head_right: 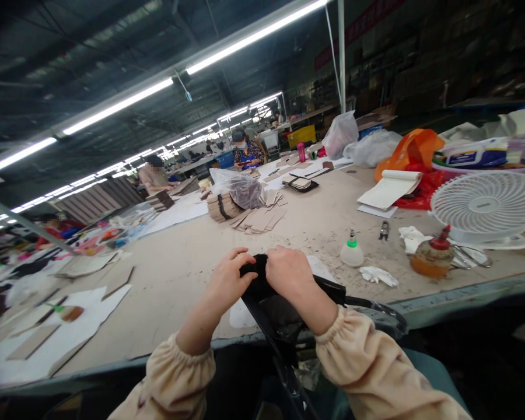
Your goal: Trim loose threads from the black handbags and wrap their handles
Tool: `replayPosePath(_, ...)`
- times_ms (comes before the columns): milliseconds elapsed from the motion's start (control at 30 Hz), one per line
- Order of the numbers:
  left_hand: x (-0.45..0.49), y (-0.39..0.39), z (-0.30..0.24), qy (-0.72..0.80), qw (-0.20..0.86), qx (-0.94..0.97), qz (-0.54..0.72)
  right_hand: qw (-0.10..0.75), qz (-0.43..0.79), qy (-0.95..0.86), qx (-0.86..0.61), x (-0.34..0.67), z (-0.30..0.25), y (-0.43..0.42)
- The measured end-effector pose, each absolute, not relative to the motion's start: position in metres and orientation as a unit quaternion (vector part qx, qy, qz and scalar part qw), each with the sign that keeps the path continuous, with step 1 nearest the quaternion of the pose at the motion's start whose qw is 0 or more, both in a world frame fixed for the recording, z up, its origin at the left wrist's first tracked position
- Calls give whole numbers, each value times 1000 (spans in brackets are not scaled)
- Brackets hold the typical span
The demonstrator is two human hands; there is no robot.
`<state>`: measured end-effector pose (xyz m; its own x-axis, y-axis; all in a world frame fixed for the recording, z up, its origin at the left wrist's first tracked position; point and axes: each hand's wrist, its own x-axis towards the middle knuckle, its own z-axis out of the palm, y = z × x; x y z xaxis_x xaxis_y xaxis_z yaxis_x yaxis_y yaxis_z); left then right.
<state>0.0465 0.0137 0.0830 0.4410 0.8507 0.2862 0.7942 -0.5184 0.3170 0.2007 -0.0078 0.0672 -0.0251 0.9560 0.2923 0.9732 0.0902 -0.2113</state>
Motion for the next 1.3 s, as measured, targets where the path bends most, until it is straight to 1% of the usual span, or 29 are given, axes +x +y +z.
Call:
replayPosePath(100,51,17,77,496,33,840,219,183,-31,-716,-673,202,65,-9)
replayPosePath(300,53,23,75,489,36,839,234,183,-33,-726,-662,207,63,-7)
replayPosePath(433,54,23,75,496,12,836,237,185,-41,-725,-662,208,62,-5)
replayPosePath(667,53,21,78,477,-7,862,168,187,-58,-726,-659,209,59,-6)
replayPosePath(800,50,18,81,415,-1,897,153,184,-55,-729,-657,209,57,-6)
replayPosePath(867,48,18,82,402,0,902,159,187,-50,-730,-656,209,57,-6)
replayPosePath(967,46,20,79,431,-9,884,181,189,-49,-729,-656,210,57,-5)
replayPosePath(1133,43,24,70,433,15,876,213,193,-45,-731,-653,212,57,-5)
replayPosePath(1300,44,28,66,477,-1,848,231,188,-45,-735,-650,212,58,-4)
